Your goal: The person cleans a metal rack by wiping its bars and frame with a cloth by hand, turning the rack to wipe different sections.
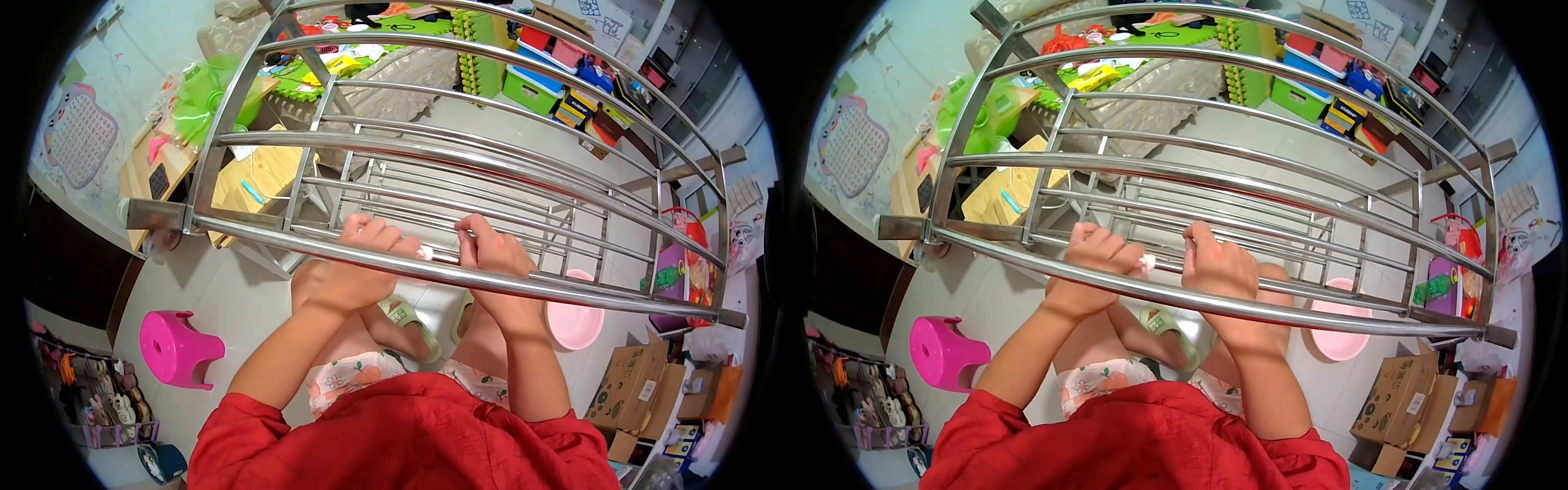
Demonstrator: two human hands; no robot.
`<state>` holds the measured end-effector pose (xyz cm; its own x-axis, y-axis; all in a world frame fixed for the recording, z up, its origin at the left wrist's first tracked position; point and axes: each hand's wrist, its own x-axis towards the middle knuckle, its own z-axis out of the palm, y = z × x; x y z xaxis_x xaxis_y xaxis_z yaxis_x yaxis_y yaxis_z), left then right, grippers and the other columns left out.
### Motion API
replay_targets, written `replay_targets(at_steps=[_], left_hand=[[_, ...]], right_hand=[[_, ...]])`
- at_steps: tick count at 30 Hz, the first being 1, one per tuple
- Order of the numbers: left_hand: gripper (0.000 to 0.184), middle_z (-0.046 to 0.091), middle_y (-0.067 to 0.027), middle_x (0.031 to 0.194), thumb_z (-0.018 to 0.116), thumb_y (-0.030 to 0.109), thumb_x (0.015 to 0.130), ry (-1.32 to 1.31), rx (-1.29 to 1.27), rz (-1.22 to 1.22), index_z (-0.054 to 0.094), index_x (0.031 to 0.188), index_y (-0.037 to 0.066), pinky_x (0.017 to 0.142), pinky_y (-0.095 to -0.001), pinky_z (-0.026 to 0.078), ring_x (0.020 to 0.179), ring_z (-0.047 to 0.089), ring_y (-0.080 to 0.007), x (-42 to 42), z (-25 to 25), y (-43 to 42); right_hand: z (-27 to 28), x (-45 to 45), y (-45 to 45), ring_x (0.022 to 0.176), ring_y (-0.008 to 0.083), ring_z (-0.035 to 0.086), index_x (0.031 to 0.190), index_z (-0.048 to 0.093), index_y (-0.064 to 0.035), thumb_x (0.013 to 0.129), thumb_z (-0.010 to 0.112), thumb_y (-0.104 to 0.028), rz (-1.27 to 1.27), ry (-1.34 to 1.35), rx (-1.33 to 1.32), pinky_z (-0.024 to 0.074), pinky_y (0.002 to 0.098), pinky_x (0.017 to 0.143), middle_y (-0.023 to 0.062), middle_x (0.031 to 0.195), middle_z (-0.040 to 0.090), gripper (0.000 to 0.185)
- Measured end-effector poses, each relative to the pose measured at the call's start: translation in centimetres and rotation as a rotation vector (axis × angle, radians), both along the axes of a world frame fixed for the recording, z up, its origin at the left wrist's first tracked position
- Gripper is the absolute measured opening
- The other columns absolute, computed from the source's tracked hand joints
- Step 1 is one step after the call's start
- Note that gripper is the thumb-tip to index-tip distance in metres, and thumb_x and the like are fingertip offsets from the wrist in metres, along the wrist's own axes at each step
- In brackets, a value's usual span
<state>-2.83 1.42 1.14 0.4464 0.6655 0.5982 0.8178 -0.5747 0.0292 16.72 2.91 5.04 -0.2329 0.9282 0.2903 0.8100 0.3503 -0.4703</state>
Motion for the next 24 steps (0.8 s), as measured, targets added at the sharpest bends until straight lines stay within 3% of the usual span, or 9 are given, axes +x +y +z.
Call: replay_targets(at_steps=[3, 12, 13, 17, 20, 22, 24], left_hand=[[0.017, 0.054, -0.0045, 0.072, 0.066, 0.021, 0.074, -0.011, -0.039, -0.018, 0.062, 0.087, 0.012, 0.075, -0.0358, 0.040, 0.073, 0.055, -0.0218, -1.1, 0.2, 0.0], [0.012, 0.054, -0.0050, 0.074, 0.061, 0.021, 0.082, -0.067, -0.073, -0.084, 0.057, 0.087, 0.011, 0.066, -0.0370, 0.037, 0.071, 0.054, -0.0247, -0.9, 0.6, 0.4], [0.012, 0.052, -0.0048, 0.074, 0.061, 0.021, 0.083, -0.056, -0.071, -0.085, 0.056, 0.088, 0.011, 0.066, -0.0369, 0.037, 0.071, 0.053, -0.0246, -0.8, 0.7, 0.3], [0.014, 0.050, -0.0038, 0.076, 0.062, 0.022, 0.082, -0.041, -0.118, -0.080, 0.056, 0.089, 0.012, 0.069, -0.0371, 0.037, 0.075, 0.052, -0.0238, -0.4, 1.3, 0.1], [0.014, 0.050, -0.0033, 0.079, 0.064, 0.021, 0.080, -0.058, -0.118, -0.077, 0.058, 0.091, 0.013, 0.071, -0.0377, 0.037, 0.078, 0.052, -0.0235, 0.0, 1.2, 0.1], [0.014, 0.051, -0.0031, 0.080, 0.064, 0.021, 0.080, -0.091, -0.096, -0.085, 0.060, 0.091, 0.013, 0.072, -0.0380, 0.037, 0.079, 0.053, -0.0235, 0.5, 1.3, 0.3], [0.013, 0.053, -0.0027, 0.080, 0.064, 0.021, 0.080, -0.062, -0.110, -0.058, 0.065, 0.091, 0.014, 0.074, -0.0384, 0.037, 0.081, 0.053, -0.0235, 1.1, 1.6, 0.7]], right_hand=[[0.3, 0.0, -0.1, 0.069, 0.0338, 0.063, 0.099, 0.061, -0.0130, 0.090, 0.055, -0.023, -0.050, -0.060, -0.073, 0.0480, 0.0439, 0.061, 0.0120, 0.070, 0.065, 0.015], [2.0, -1.1, -0.2, 0.071, 0.0354, 0.063, 0.103, 0.060, -0.0168, 0.092, 0.052, -0.026, -0.063, -0.222, -0.171, 0.0477, 0.0473, 0.061, 0.0143, 0.072, 0.065, 0.016], [1.1, -0.9, 0.1, 0.058, 0.0401, 0.062, 0.097, 0.059, -0.0111, 0.086, 0.055, -0.018, 0.019, -0.138, -0.036, 0.0485, 0.0505, 0.057, 0.0200, 0.059, 0.060, 0.013], [1.3, -1.4, 0.2, 0.060, 0.0404, 0.062, 0.096, 0.059, -0.0105, 0.087, 0.054, -0.018, 0.023, -0.143, -0.021, 0.0487, 0.0506, 0.058, 0.0209, 0.060, 0.060, 0.013], [1.9, -1.4, 0.2, 0.063, 0.0403, 0.063, 0.095, 0.059, -0.0098, 0.088, 0.053, -0.018, 0.000, -0.156, -0.035, 0.0490, 0.0504, 0.061, 0.0212, 0.064, 0.062, 0.013], [2.2, -1.0, 0.6, 0.079, 0.0395, 0.062, 0.103, 0.061, -0.0099, 0.090, 0.054, -0.015, -0.064, -0.100, -0.183, 0.0486, 0.0476, 0.070, 0.0201, 0.081, 0.065, 0.015], [2.2, -0.5, 1.2, 0.083, 0.0390, 0.062, 0.104, 0.060, -0.0073, 0.087, 0.055, -0.007, -0.062, -0.111, -0.163, 0.0488, 0.0467, 0.075, 0.0216, 0.082, 0.065, 0.018]])
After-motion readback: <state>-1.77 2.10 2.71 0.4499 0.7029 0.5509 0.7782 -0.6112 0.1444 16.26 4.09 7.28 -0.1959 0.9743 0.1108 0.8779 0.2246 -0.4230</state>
